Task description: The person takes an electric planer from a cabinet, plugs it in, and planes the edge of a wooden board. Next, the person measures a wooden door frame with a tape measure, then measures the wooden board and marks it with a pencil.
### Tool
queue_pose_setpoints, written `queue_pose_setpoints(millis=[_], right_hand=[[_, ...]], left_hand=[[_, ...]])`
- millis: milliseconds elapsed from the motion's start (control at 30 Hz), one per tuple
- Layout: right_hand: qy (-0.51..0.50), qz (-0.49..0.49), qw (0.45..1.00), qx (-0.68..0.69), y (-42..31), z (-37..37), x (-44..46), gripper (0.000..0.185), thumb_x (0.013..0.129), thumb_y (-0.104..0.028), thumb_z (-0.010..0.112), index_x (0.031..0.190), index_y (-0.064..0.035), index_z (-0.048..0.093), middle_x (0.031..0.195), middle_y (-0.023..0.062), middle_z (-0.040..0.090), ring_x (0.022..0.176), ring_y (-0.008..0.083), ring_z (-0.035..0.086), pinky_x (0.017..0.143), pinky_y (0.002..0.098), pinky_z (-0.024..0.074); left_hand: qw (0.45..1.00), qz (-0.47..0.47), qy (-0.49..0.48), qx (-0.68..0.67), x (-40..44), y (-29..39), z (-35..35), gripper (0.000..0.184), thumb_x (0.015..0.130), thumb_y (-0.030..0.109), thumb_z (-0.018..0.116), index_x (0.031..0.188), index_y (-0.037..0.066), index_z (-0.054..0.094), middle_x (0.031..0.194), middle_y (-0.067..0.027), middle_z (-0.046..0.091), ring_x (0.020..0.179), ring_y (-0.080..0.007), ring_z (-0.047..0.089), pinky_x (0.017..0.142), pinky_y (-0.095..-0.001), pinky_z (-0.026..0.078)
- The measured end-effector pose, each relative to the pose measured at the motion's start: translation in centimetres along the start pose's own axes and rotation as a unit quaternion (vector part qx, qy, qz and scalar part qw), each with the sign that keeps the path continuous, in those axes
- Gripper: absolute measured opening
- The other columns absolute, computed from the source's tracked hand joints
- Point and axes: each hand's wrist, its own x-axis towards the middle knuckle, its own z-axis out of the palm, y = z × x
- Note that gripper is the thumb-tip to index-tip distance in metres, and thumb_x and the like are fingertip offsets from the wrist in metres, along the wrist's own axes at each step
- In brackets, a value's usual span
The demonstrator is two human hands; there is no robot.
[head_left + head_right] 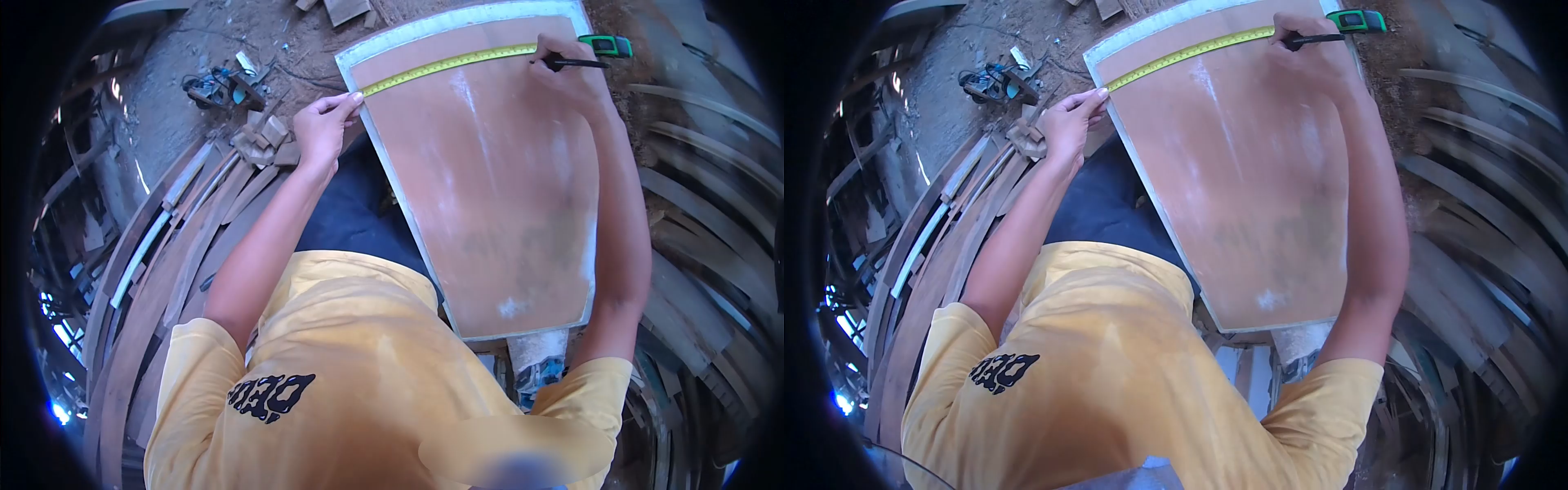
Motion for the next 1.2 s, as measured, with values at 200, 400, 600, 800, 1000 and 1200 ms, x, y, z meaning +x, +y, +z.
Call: queue_pose_setpoints(millis=[200,400,600,800,1000,1200], right_hand=[[0.241,0.027,0.967,0.074,1.3,-8.0,-0.5,0.027,0.092,-0.022,0.071,0.110,-0.0023,0.071,0.095,0.0052,0.069,0.089,0.0147,0.065,0.082,0.0293,0.0503],[0.268,0.173,0.942,-0.108,2.6,-8.2,-2.1,0.053,0.089,-0.035,0.081,0.127,-0.0009,0.069,0.112,0.0074,0.071,0.105,0.0176,0.067,0.095,0.0289,0.0504],[0.289,0.175,0.941,0.027,-0.3,-5.2,-3.4,0.065,0.079,-0.036,0.090,0.130,-0.0024,0.067,0.118,0.0091,0.069,0.106,0.0172,0.065,0.096,0.0304,0.0507],[0.323,0.101,0.938,-0.078,-9.9,-4.0,-9.7,0.058,0.080,-0.030,0.087,0.130,-0.0059,0.068,0.123,0.0122,0.064,0.102,0.0223,0.066,0.094,0.0330,0.0516],[0.281,0.198,0.938,-0.054,-21.6,3.4,-26.8,0.062,0.080,-0.029,0.086,0.132,-0.0023,0.065,0.119,0.0117,0.063,0.108,0.0210,0.063,0.098,0.0339,0.0491],[0.291,0.269,0.917,-0.033,-27.5,6.8,-43.8,0.060,0.083,-0.020,0.082,0.136,-0.0004,0.062,0.119,0.0101,0.067,0.106,0.0179,0.064,0.097,0.0306,0.0484]], left_hand=[[1.000,0.010,-0.002,-0.015,0.0,-0.3,-0.2,0.024,0.086,0.015,0.084,0.101,-0.003,0.078,0.088,-0.0059,0.076,0.076,-0.0102,0.068,0.070,-0.0253,0.053],[0.999,-0.009,-0.024,-0.035,0.6,-0.5,-0.5,0.023,0.086,0.015,0.085,0.100,-0.002,0.078,0.088,-0.0052,0.076,0.075,-0.0101,0.068,0.069,-0.0248,0.053],[0.997,-0.023,-0.046,-0.060,1.2,-0.9,-0.8,0.019,0.085,0.015,0.085,0.096,0.001,0.077,0.084,-0.0028,0.075,0.072,-0.0086,0.067,0.066,-0.0232,0.051],[0.976,-0.069,-0.190,-0.082,-4.7,-6.4,-7.7,0.023,0.091,0.024,0.080,0.107,0.010,0.073,0.096,0.0016,0.073,0.086,-0.0085,0.068,0.074,-0.0250,0.053],[0.947,-0.133,-0.279,-0.093,-19.1,-19.8,-15.4,0.022,0.090,0.023,0.081,0.105,0.010,0.073,0.094,0.0019,0.072,0.089,-0.0089,0.068,0.081,-0.0277,0.054],[0.900,-0.139,-0.400,-0.100,-29.9,-29.5,-15.5,0.024,0.087,0.021,0.084,0.099,0.003,0.074,0.087,-0.0040,0.071,0.078,-0.0104,0.065,0.075,-0.0261,0.055]])
